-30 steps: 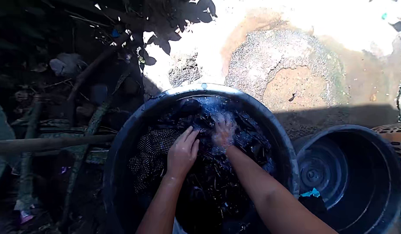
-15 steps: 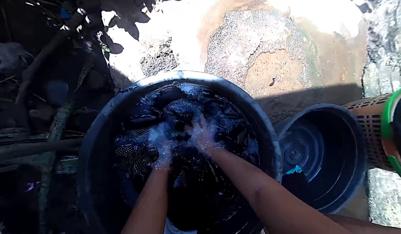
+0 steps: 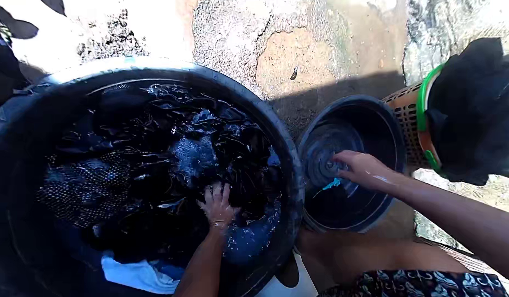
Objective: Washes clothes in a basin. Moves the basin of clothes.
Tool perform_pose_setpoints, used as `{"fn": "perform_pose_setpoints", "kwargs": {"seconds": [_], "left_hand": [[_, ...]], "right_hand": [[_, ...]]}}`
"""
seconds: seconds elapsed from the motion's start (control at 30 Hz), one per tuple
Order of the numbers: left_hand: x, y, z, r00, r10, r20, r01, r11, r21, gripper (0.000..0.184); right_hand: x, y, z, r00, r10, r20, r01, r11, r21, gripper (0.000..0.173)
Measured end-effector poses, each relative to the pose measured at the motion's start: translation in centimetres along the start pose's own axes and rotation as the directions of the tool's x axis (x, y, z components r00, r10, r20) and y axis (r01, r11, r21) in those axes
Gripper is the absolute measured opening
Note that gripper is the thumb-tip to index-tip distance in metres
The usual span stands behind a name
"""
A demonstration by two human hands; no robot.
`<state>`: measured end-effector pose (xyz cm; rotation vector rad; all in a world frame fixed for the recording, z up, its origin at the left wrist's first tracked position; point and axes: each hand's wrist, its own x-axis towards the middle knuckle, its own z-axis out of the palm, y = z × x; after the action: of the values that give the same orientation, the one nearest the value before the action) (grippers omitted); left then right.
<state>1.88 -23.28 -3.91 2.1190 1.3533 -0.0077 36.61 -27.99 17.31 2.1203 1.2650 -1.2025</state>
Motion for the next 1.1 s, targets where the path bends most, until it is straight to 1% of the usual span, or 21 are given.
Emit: {"fn": "perform_pose_setpoints", "kwargs": {"seconds": [0.03,0.07,0.13,0.2,0.27,0.3,0.33,0.37,0.43,0.47,0.53,0.6,0.67,0.77,0.83,0.87,0.93,0.97,1.0,1.03,1.1], "left_hand": [[0.7,0.5,0.0,0.991,-0.102,0.083,0.101,0.995,0.018,0.069],[1.3,0.9,0.0,0.976,-0.180,0.120,0.177,0.984,0.034,0.056],[2.7,1.3,-0.2,0.930,-0.351,0.107,0.351,0.936,0.021,0.040],[3.1,0.8,-0.2,0.907,-0.421,0.014,0.421,0.907,-0.020,0.046],[2.0,1.2,-2.0,0.919,-0.366,0.145,0.373,0.928,-0.022,0.044],[1.5,1.4,-3.3,0.931,-0.292,0.218,0.302,0.953,-0.012,0.045],[1.0,1.3,-4.9,0.943,-0.196,0.268,0.197,0.980,0.025,0.055],[0.4,1.0,-6.1,0.964,-0.086,0.252,0.081,0.996,0.032,0.056],[-2.7,0.3,-7.6,0.989,0.100,0.105,-0.105,0.994,0.040,0.051],[-4.7,0.1,-7.9,0.988,0.150,0.026,-0.152,0.984,0.091,0.053],[-8.1,-0.5,-8.1,0.988,0.152,0.026,-0.154,0.972,0.178,0.068],[-9.7,-1.7,-7.7,0.989,0.053,0.137,-0.083,0.969,0.231,0.090],[-9.1,-3.1,-6.9,0.978,-0.061,0.201,-0.001,0.956,0.293,0.100],[-5.6,-3.5,-7.2,0.880,-0.311,0.360,0.167,0.911,0.378,0.106],[-3.8,-3.7,-8.5,0.827,-0.361,0.431,0.246,0.922,0.299,0.106],[-3.3,-3.8,-9.6,0.809,-0.336,0.483,0.259,0.940,0.221,0.100],[-2.8,-4.5,-12.6,0.837,-0.207,0.506,0.278,0.958,-0.069,0.073],[-2.8,-4.8,-14.2,0.868,-0.155,0.471,0.292,0.928,-0.232,0.059],[-3.2,-5.1,-15.3,0.901,-0.136,0.412,0.303,0.877,-0.373,0.050],[-4.1,-5.0,-16.2,0.925,-0.132,0.358,0.307,0.812,-0.496,0.047],[-7.0,-3.3,-17.7,0.940,-0.157,0.302,0.334,0.595,-0.731,0.045]], "right_hand": [[2.1,6.1,4.9,0.999,-0.032,-0.032,0.030,0.999,-0.045,0.038],[3.2,10.1,8.9,1.000,-0.029,0.003,0.030,0.996,-0.082,0.043],[4.3,13.9,14.7,0.994,-0.011,0.105,0.026,0.990,-0.140,0.067],[5.4,14.9,18.3,0.994,0.001,0.107,0.016,0.987,-0.159,0.089],[6.1,15.1,20.5,0.998,0.038,0.059,-0.029,0.989,-0.146,0.091],[6.3,14.9,21.0,0.998,0.059,0.038,-0.053,0.990,-0.134,0.085],[6.5,14.7,21.2,0.996,0.083,0.035,-0.078,0.990,-0.120,0.078],[6.5,14.4,21.2,0.994,0.103,0.048,-0.098,0.990,-0.099,0.073],[5.6,13.9,20.2,0.989,0.129,0.075,-0.128,0.992,-0.017,0.071],[4.7,13.6,19.3,0.990,0.125,0.058,-0.127,0.992,0.023,0.070],[2.3,13.0,16.1,0.993,0.122,0.002,-0.121,0.984,0.132,0.066],[-1.2,12.0,10.8,0.992,0.121,-0.037,-0.111,0.971,0.211,0.063],[-5.3,10.5,4.8,0.990,0.080,-0.112,-0.053,0.972,0.230,0.056],[-11.7,8.3,-2.8,0.963,-0.124,-0.239,0.160,0.977,0.138,0.048],[-15.6,4.7,-6.3,0.926,-0.261,-0.273,0.275,0.961,0.013,0.055],[-17.8,1.0,-7.4,0.934,-0.250,-0.254,0.252,0.967,-0.027,0.056],[-21.5,-8.4,-7.2,0.967,-0.129,-0.219,0.159,0.979,0.125,0.046],[-20.9,-9.3,-7.1,0.935,-0.331,-0.124,0.344,0.933,0.102,0.046],[-18.9,-9.8,-6.8,0.862,-0.507,-0.006,0.506,0.860,0.068,0.050],[-16.3,-10.8,-5.6,0.790,-0.606,0.091,0.599,0.795,0.099,0.056],[-11.7,-14.4,-1.3,0.728,-0.644,0.234,0.574,0.760,0.305,0.052]]}}
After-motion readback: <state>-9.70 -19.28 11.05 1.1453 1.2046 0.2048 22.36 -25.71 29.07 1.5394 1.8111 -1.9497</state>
